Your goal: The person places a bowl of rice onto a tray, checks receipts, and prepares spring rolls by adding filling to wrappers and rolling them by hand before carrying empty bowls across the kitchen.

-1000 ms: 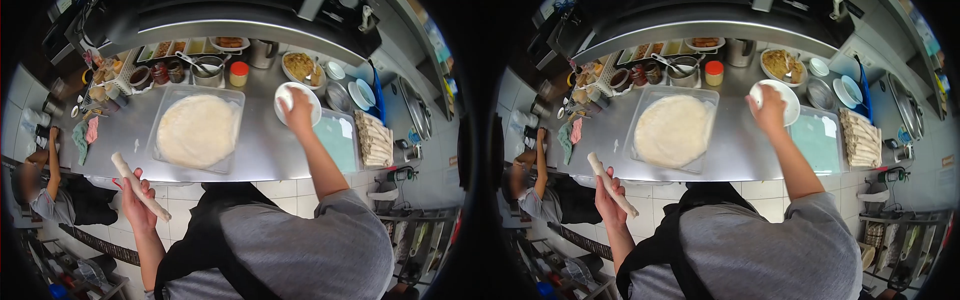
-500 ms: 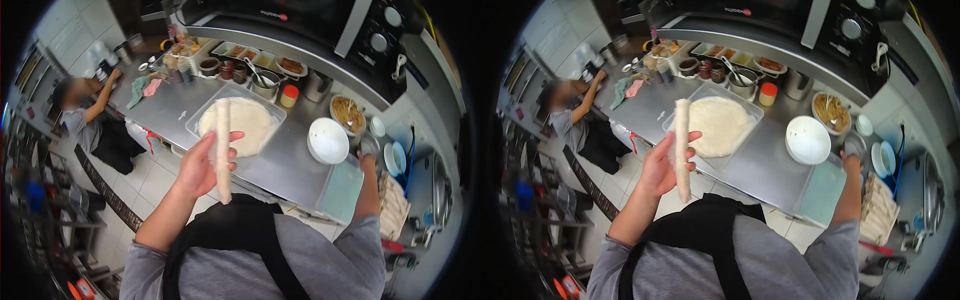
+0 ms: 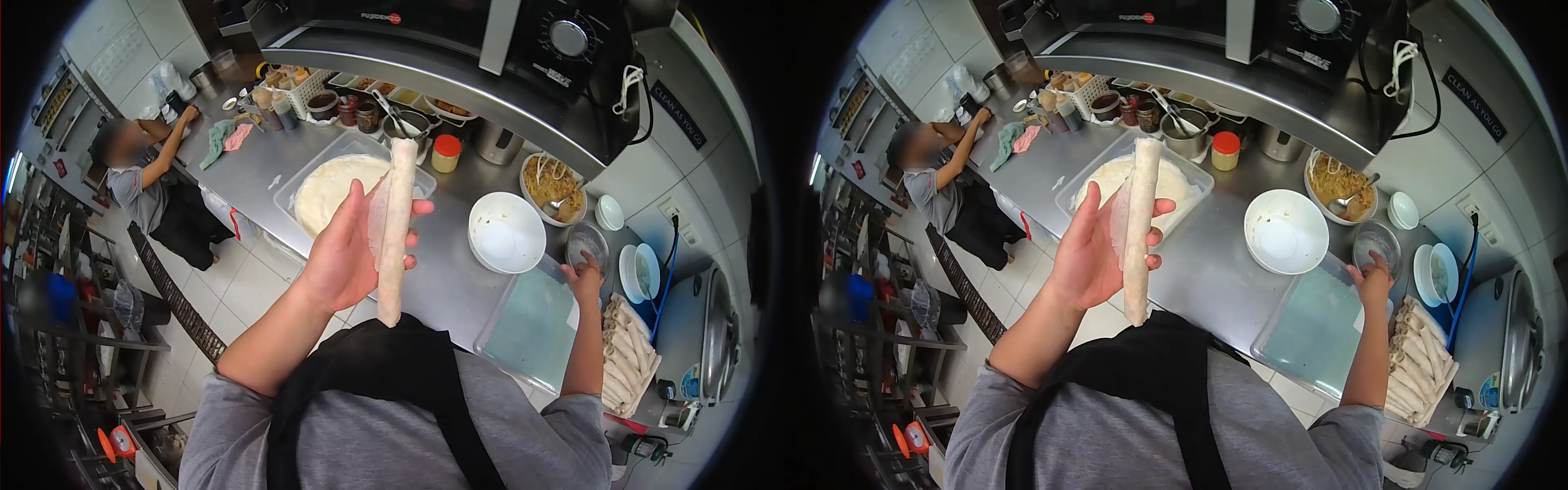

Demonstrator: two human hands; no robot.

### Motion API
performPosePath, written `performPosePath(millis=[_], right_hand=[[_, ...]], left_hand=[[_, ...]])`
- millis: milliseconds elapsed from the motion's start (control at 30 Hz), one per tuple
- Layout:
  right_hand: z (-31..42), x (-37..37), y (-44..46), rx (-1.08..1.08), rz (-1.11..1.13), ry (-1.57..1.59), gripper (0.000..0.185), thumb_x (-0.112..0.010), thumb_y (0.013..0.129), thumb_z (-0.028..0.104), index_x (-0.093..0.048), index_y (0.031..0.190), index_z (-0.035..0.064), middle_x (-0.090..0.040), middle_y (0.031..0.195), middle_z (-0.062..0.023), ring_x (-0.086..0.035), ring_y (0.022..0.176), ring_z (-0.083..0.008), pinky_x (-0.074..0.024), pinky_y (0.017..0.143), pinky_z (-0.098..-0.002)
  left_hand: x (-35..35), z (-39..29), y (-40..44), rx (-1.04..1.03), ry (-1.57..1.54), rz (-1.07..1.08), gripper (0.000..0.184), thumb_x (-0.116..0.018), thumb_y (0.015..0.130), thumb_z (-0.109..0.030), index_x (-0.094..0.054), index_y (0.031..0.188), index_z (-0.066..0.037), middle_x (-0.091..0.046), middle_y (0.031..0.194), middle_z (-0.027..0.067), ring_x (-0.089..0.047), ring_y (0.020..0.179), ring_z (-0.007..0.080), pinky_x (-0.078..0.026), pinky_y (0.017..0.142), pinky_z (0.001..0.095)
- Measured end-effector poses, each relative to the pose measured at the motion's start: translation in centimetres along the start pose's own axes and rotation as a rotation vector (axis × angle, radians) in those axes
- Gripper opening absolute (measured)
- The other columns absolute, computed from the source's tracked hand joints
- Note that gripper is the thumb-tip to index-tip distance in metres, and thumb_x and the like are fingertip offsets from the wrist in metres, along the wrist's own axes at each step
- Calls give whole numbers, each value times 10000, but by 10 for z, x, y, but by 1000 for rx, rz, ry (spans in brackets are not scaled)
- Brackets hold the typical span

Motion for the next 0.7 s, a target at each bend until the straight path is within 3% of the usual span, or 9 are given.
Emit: performPosePath(millis=[67, 133, 200, 267, 333, 433, 567, 633, 700], right_hand=[[-7, 5, 0, -41, -17, 96, 441, -815, 732, 397, -733, 990, 49, -534, 1396, -121, -475, 1313, -297, -287, 1081, -547], [0, 22, -2, 124, -171, 479, 482, -755, 809, 443, -705, 1107, 67, -527, 1414, -117, -465, 1329, -286, -226, 1129, -532], [5, 35, 3, -50, -143, 1011, 619, -549, 931, 580, -615, 1277, 71, -450, 1488, -110, -413, 1370, -281, -199, 1151, -512], [132, 98, -27, 127, 1, 1495, 776, -306, 970, 679, -525, 1378, 56, -375, 1542, -94, -339, 1417, -279, -188, 1158, -493], [237, 141, -66, 516, 87, 1360, 833, -222, 963, 707, -516, 1389, 54, -358, 1551, -100, -280, 1448, -269, -180, 1159, -485], [340, 177, -136, 1074, -186, 446, 781, -334, 832, 814, -592, 1343, 282, -394, 1532, -80, -290, 1444, -288, -216, 1101, -511], [371, 168, -148, 1189, -350, 105, 735, -390, 766, 814, -610, 1309, 369, -423, 1517, -15, -312, 1429, -284, -208, 1072, -526], [367, 174, -139, 1154, -473, 54, 728, -241, 851, 810, -647, 1273, 378, -461, 1488, -22, -320, 1417, -314, -173, 1084, -502], [368, 177, -140, 1135, -467, 72, 724, -243, 852, 808, -646, 1274, 380, -466, 1485, -20, -319, 1419, -308, -174, 1083, -507]], left_hand=[[-7, 2, 5, -4, 13, 3, 694, -258, 1017, -598, -239, 1521, -122, -528, 1334, 123, -570, 936, 180, -521, 790, 383], [-11, 4, 6, -13, 46, -11, 714, -249, 1005, -624, -223, 1532, -143, -525, 1344, 122, -573, 948, 181, -522, 804, 385], [-16, 6, 8, -5, 50, -12, 729, -238, 998, -642, -215, 1538, -153, -522, 1349, 121, -572, 952, 182, -522, 808, 384], [-19, 14, 9, 21, 49, -11, 744, -228, 990, -660, -208, 1543, -163, -520, 1355, 120, -572, 956, 182, -522, 812, 384], [-24, 24, 11, 69, 72, 25, 788, -210, 967, -703, -208, 1546, -169, -517, 1362, 117, -572, 980, 183, -518, 824, 385], [-38, 32, 6, 150, 193, -21, 866, -184, 932, -765, -163, 1571, -181, -531, 1306, 53, -530, 991, 147, -463, 844, 340], [-47, 32, 1, 141, 277, -20, 922, -171, 903, -804, -129, 1581, -179, -504, 1323, 47, -499, 1044, 144, -435, 872, 334], [-49, 33, -2, 171, 328, 19, 946, -161, 894, -816, -121, 1582, -168, -476, 1346, 42, -475, 1077, 144, -417, 887, 330], [-49, 33, -4, 170, 308, 36, 953, -160, 891, -819, -119, 1582, -164, -474, 1348, 43, -477, 1070, 145, -418, 885, 326]])
Point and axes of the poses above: each hand's wrist, its own y-axis towards the middle knuckle, its own x-axis out of the back of the hand, z = x × y, the point moved 9 cm from there along y, towards the middle knuckle
